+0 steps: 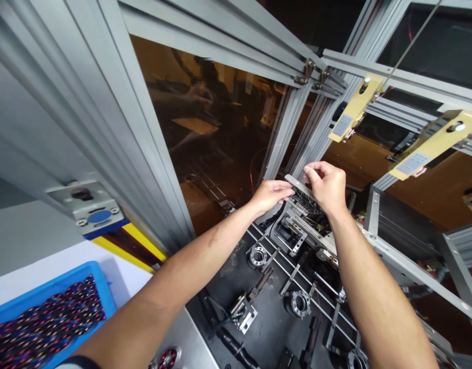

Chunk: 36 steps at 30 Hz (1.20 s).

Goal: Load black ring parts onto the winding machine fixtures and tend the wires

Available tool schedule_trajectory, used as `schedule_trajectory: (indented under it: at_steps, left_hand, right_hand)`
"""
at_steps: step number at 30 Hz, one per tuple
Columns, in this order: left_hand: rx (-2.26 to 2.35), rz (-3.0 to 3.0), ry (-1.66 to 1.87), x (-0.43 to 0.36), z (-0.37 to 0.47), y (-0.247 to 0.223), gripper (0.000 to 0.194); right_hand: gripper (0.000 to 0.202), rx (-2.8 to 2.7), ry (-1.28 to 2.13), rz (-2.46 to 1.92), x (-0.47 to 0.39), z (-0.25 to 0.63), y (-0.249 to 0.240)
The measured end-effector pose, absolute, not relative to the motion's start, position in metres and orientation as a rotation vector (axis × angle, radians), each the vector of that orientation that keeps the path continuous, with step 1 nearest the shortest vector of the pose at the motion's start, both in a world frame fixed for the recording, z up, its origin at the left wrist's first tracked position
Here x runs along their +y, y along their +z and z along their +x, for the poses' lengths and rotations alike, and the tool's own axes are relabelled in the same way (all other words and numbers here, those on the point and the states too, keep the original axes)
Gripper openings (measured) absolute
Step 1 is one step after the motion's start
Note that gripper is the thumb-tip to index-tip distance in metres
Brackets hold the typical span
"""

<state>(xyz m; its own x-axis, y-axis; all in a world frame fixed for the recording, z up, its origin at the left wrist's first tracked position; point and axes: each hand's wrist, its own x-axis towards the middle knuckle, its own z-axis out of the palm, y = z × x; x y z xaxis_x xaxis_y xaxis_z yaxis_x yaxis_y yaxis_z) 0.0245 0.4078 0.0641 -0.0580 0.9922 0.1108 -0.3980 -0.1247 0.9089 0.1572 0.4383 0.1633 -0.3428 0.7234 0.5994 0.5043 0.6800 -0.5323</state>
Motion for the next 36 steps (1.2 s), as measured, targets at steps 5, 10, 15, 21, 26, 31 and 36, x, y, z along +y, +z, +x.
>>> schedule_trajectory:
  at_steps: [5, 10, 15, 21, 26, 31, 36]
  left_hand:
    - [0.851, 0.956, 1.488, 0.4089, 0.0248, 0.0633, 0.030]
    - [0.840, 0.960, 1.484, 0.4098, 0.0264, 0.0623, 0.030]
    - [0.840, 0.965, 1.485, 0.4099, 0.0258, 0.0625, 0.030]
    - [0.847, 0.966, 1.487, 0.4106, 0.0262, 0.0630, 0.029]
    - [0.844, 0.970, 1.488, 0.4102, 0.0258, 0.0641, 0.027]
    - [0.833, 0.982, 1.493, 0.4104, 0.0249, 0.0636, 0.025]
    - [0.835, 0.994, 1.503, 0.4121, 0.0255, 0.0629, 0.022]
  right_hand:
    - [0.027, -1.979, 0.347, -0.924, 0.4384, 0.1599, 0.1647]
    - [0.028, -1.964, 0.400, -0.913, 0.4391, 0.1638, 0.1632]
    - [0.027, -1.967, 0.404, -0.920, 0.4371, 0.1634, 0.1627]
    - [0.030, -1.956, 0.413, -0.918, 0.4356, 0.1641, 0.1656]
    - [0.031, -1.962, 0.447, -0.924, 0.4362, 0.1663, 0.1650]
    - [0.028, -1.962, 0.418, -0.919, 0.4317, 0.1668, 0.1677]
    - [0.028, -1.997, 0.381, -0.953, 0.4342, 0.1660, 0.1666]
